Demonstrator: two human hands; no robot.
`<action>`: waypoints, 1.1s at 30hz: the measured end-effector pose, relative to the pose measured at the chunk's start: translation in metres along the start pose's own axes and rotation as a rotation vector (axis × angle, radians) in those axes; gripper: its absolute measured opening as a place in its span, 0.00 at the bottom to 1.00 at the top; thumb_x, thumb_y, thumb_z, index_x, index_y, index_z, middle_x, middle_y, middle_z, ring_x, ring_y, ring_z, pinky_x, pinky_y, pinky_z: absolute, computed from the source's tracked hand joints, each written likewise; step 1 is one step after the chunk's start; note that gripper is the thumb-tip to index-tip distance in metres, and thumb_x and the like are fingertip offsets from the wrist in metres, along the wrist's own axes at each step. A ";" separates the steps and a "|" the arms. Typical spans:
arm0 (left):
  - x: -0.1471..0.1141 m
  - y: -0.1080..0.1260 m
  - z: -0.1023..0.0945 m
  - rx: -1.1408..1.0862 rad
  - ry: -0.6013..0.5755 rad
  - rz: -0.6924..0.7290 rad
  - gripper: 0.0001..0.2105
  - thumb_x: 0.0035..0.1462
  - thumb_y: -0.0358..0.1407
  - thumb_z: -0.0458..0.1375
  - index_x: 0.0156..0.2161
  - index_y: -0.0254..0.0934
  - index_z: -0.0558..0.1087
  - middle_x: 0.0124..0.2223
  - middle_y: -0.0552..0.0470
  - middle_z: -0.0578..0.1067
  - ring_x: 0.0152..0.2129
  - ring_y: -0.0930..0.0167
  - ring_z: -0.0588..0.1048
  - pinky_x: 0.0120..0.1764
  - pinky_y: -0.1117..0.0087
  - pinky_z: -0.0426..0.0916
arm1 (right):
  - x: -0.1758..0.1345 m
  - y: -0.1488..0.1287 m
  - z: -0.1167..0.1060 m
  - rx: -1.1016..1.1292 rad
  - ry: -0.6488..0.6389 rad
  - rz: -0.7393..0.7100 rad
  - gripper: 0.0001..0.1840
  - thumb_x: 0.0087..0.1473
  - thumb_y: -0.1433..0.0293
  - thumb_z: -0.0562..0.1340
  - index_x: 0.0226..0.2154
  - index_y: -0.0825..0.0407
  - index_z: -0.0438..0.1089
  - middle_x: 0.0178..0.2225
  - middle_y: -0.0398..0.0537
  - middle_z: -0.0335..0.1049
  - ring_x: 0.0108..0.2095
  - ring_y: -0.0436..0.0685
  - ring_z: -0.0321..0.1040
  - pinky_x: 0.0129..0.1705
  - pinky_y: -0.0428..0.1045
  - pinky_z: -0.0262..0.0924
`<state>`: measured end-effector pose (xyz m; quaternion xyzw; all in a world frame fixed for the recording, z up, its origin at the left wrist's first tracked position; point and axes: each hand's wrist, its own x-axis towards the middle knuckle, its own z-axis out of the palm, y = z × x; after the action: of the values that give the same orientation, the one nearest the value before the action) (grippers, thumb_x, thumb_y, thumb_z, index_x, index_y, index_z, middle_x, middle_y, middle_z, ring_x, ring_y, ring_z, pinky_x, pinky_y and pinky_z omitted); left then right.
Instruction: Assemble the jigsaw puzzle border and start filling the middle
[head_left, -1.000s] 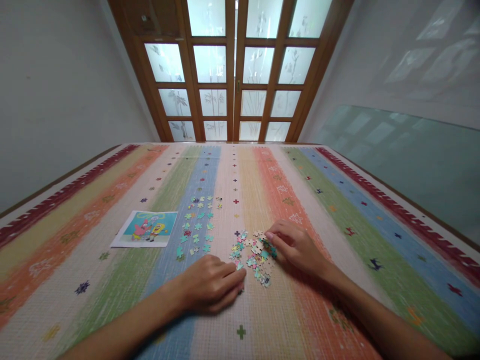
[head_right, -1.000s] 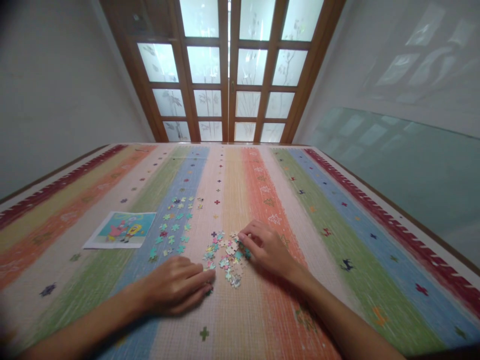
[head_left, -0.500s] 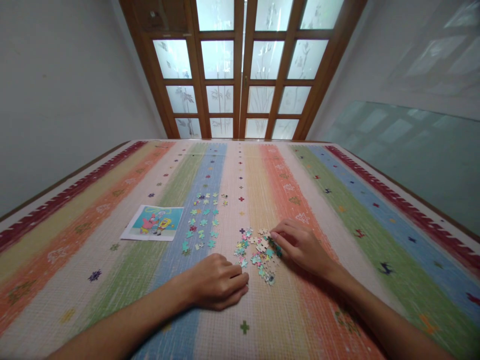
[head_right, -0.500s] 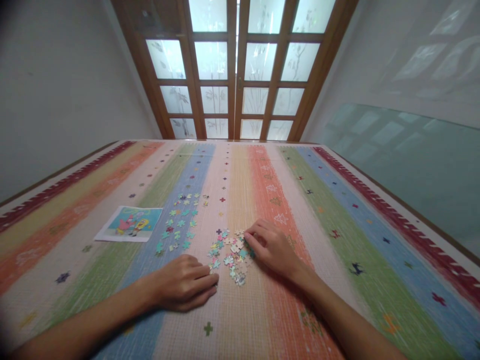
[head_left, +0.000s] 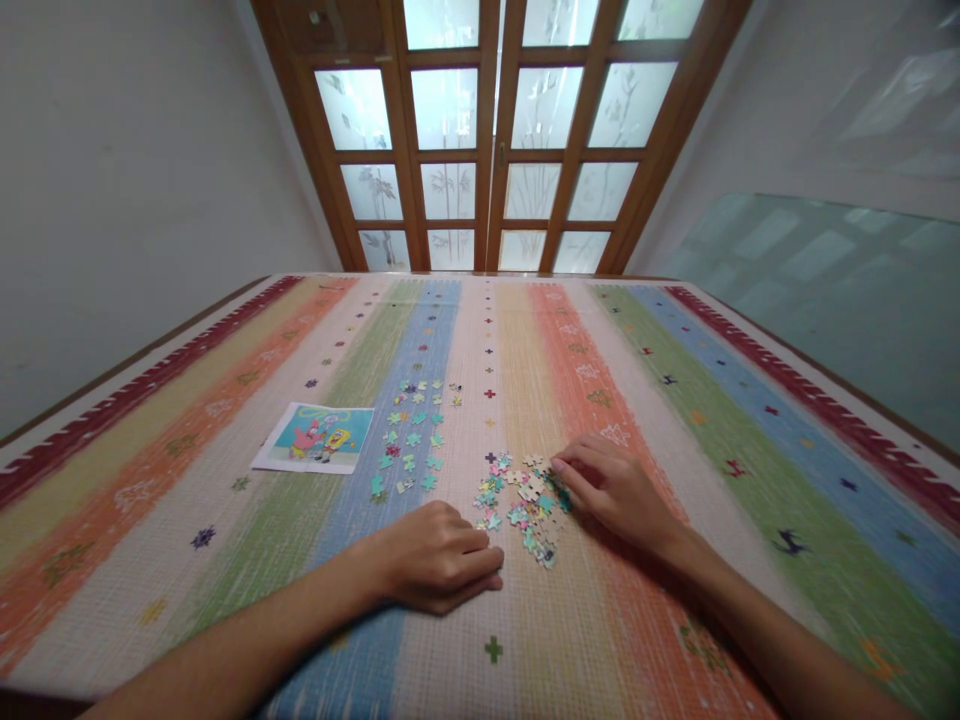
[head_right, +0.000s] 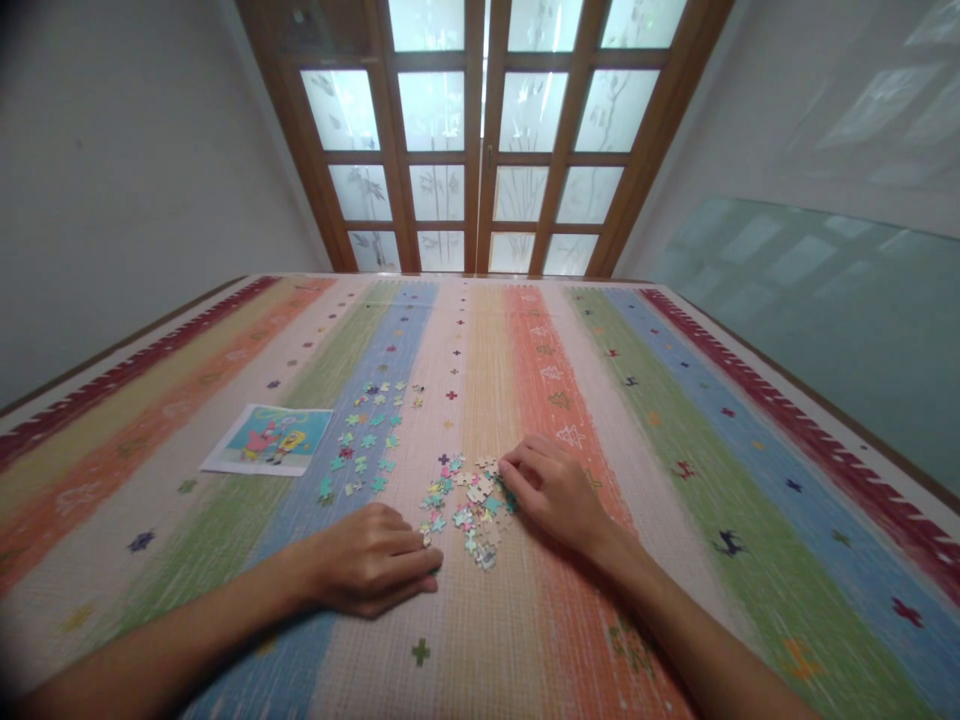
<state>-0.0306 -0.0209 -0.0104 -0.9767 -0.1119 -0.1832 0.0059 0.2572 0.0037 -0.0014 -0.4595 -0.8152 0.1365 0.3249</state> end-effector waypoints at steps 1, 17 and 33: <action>0.000 0.000 0.000 0.001 0.001 -0.001 0.17 0.76 0.36 0.46 0.35 0.37 0.70 0.24 0.57 0.70 0.18 0.74 0.66 0.21 0.65 0.58 | 0.000 0.000 0.000 -0.001 -0.001 0.004 0.14 0.66 0.66 0.58 0.29 0.49 0.72 0.29 0.50 0.74 0.32 0.59 0.70 0.37 0.56 0.64; -0.001 -0.003 0.004 0.021 0.052 0.014 0.21 0.78 0.36 0.45 0.30 0.37 0.68 0.22 0.58 0.69 0.16 0.74 0.64 0.21 0.64 0.55 | -0.001 0.002 0.000 -0.022 0.027 0.014 0.15 0.66 0.65 0.58 0.28 0.49 0.72 0.28 0.50 0.73 0.31 0.59 0.69 0.36 0.56 0.63; 0.001 -0.001 0.004 0.024 0.053 0.019 0.19 0.78 0.36 0.44 0.34 0.36 0.70 0.22 0.58 0.68 0.16 0.73 0.64 0.20 0.65 0.57 | -0.001 0.003 -0.002 -0.040 0.013 0.004 0.15 0.66 0.66 0.57 0.28 0.48 0.73 0.29 0.51 0.74 0.31 0.60 0.69 0.37 0.57 0.64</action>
<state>-0.0289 -0.0200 -0.0137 -0.9723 -0.1046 -0.2077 0.0223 0.2609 0.0050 -0.0020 -0.4686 -0.8146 0.1181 0.3208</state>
